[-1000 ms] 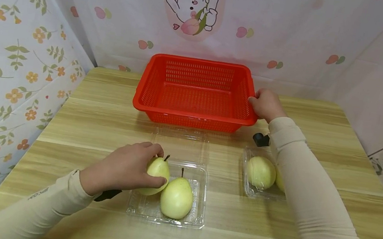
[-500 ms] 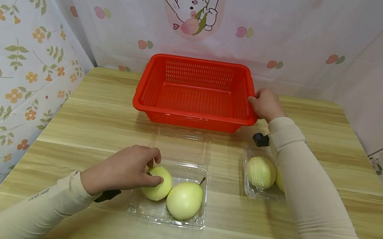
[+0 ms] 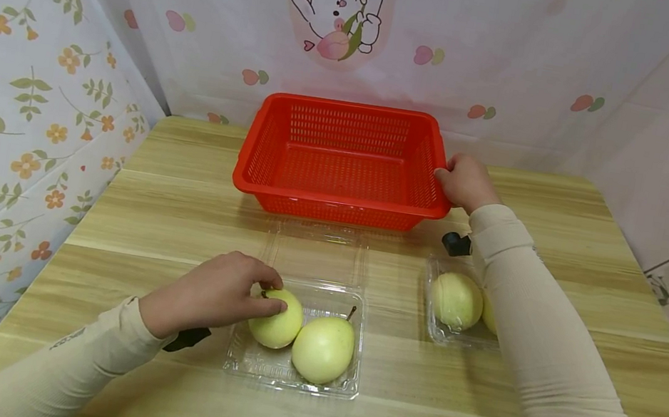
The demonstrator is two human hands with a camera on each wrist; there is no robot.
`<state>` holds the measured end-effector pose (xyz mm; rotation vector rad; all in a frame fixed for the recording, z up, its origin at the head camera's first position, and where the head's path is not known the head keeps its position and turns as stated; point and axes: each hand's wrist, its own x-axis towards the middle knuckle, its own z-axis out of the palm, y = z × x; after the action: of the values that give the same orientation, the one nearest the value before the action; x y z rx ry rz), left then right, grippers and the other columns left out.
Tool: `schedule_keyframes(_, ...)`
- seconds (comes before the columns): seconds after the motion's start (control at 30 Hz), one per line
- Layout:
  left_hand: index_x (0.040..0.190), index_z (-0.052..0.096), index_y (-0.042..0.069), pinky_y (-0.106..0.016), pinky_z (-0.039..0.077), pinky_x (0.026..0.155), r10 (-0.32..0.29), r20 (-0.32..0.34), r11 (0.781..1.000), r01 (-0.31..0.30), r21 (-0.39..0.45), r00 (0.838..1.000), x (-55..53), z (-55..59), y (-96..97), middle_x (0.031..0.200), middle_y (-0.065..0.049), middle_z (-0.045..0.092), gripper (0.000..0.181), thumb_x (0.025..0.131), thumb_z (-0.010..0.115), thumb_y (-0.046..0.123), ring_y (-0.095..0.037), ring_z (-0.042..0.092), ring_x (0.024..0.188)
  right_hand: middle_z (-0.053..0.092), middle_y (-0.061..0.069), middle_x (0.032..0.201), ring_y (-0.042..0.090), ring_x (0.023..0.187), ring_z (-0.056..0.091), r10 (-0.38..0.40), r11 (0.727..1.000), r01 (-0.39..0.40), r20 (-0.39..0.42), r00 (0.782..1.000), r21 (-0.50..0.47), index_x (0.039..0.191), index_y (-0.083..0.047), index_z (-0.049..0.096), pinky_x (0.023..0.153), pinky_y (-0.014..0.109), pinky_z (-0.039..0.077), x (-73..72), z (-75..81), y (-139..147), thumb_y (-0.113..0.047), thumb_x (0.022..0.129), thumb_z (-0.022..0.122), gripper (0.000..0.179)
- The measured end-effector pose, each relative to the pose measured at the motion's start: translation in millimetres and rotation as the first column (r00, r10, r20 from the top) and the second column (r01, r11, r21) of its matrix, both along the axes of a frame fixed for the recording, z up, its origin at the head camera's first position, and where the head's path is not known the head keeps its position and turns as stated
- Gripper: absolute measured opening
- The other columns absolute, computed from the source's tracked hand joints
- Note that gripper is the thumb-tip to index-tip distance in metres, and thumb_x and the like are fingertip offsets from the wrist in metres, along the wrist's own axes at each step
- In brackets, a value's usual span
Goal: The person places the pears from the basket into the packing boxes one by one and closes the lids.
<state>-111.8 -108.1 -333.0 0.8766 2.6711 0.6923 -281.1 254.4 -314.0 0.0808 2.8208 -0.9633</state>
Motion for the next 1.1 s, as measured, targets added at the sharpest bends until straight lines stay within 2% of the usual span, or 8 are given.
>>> schedule_keyframes(0.17,0.102,0.077,0.013,-0.036,0.052,0.079,-0.024,0.008,1.000,0.024,-0.005,1.000,-1.8,0.4,-1.8,0.095,0.005,0.072,0.022,0.092,0.069,0.030,-0.015,0.066,0.089,0.060,0.021,0.094,0.022,0.068,0.064,0.004,1.000,-0.004,-0.002,1.000,0.000,0.107,0.009,0.054,0.061,0.029,0.056,0.9,0.1,-0.2,-0.014,0.103,0.047,0.024)
schedule_keyframes(0.33,0.102,0.076,0.011,-0.034,0.049,0.074,-0.035,-0.011,0.999,0.035,-0.009,0.999,-3.1,-0.5,-2.1,0.092,0.003,0.067,0.023,0.092,0.068,0.029,-0.018,0.062,0.084,0.060,0.021,0.093,0.022,0.067,0.064,0.001,1.000,-0.001,-0.002,1.000,0.003,0.107,0.008,0.054,0.061,0.029,0.056,0.9,0.1,-0.2,-0.015,0.104,0.047,0.024)
schedule_keyframes(0.5,0.106,0.072,0.005,-0.037,0.051,0.075,-0.013,-0.007,1.000,0.013,-0.008,1.000,-4.5,0.7,-1.7,0.089,0.001,0.068,0.026,0.092,0.069,0.026,-0.019,0.064,0.084,0.061,0.020,0.091,0.022,0.066,0.063,0.001,1.000,-0.001,-0.011,1.000,0.010,0.107,0.009,0.055,0.060,0.028,0.056,0.9,-0.1,-0.1,-0.015,0.103,0.048,0.025)
schedule_keyframes(0.63,0.111,0.067,0.003,-0.037,0.051,0.074,0.018,0.028,1.000,-0.017,-0.008,0.999,-3.9,2.6,-1.3,0.088,-0.001,0.069,0.027,0.092,0.067,0.021,-0.020,0.065,0.083,0.061,0.020,0.090,0.022,0.065,0.063,0.002,1.000,-0.001,-0.019,1.000,0.017,0.107,0.009,0.055,0.060,0.029,0.056,0.9,-0.7,0.3,-0.015,0.103,0.048,0.025)
schedule_keyframes(0.9,0.103,0.059,0.007,-0.033,0.050,0.068,0.060,0.080,0.998,-0.061,0.013,0.995,-4.8,3.0,0.1,0.086,-0.001,0.070,0.020,0.091,0.068,0.021,-0.015,0.064,0.077,0.061,0.020,0.090,0.022,0.066,0.063,0.006,1.000,-0.005,-0.030,1.000,0.031,0.107,0.009,0.055,0.059,0.028,0.055,0.9,-0.8,0.2,-0.015,0.103,0.048,0.025)
schedule_keyframes(1.1,0.099,0.058,0.007,-0.031,0.048,0.063,0.077,0.059,0.997,-0.077,-0.003,0.995,-7.1,-0.5,1.3,0.079,0.003,0.065,0.022,0.090,0.070,0.023,-0.011,0.058,0.069,0.061,0.020,0.090,0.022,0.066,0.062,0.007,0.999,-0.006,-0.027,1.000,0.032,0.106,0.008,0.055,0.059,0.028,0.054,0.9,-1.4,0.7,-0.015,0.103,0.047,0.024)
